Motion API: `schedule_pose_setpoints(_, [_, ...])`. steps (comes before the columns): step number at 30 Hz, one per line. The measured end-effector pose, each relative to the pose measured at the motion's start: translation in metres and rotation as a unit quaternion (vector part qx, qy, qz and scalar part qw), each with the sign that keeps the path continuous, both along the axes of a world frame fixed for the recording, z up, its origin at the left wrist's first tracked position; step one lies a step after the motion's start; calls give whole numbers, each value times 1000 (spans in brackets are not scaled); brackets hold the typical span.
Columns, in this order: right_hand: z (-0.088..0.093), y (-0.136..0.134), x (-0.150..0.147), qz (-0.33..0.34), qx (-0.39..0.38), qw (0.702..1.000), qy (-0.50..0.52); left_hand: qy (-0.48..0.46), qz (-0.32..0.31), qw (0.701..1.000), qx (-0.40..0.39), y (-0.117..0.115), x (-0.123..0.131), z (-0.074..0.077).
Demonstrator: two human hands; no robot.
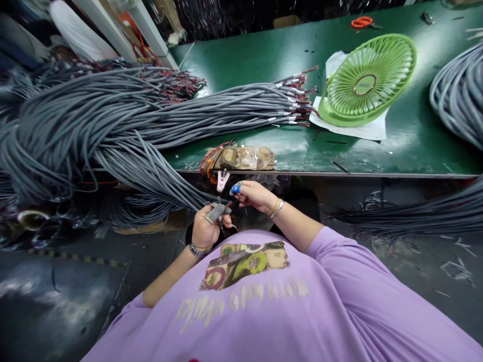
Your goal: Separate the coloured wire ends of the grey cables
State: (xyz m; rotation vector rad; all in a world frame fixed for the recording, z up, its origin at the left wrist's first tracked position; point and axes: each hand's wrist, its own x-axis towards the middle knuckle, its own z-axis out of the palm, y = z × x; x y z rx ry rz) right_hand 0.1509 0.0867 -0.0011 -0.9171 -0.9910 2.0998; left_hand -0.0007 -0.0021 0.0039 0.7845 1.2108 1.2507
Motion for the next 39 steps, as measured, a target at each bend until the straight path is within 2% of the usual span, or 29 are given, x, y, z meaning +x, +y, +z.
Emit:
schedule_pose_setpoints(6, [6, 11, -11, 9, -66, 998, 0, -22, 19, 999, 17, 4, 3, 11])
schedule_pose_setpoints(9, [7, 12, -21, 0, -15, 1000, 12, -23, 14, 999, 23, 6, 2, 14])
schedule_pose_setpoints(11, [4, 10, -26, -46, 47, 998, 7, -25, 11, 999, 27, 8, 1, 16])
schedule_pose_setpoints(13, [2, 9, -30, -95, 76, 993, -3, -29, 6, 999, 30, 10, 0, 17])
schedule_pose_setpoints(18, [6, 6, -34, -73, -15, 997, 32, -24, -8, 999, 20, 14, 2, 15])
schedule_pose_setpoints(23, [15, 7, -30, -61, -48, 994, 74, -29, -17, 999, 13, 16, 3, 12])
schedule_pose_setpoints(28, [10, 9, -28, -25, -124, 982, 141, -47, -9, 999, -2, 19, 5, 14])
schedule_pose_setpoints(39, [-2, 10, -42, -79, -104, 976, 175, -62, -8, 998, -13, 20, 4, 9])
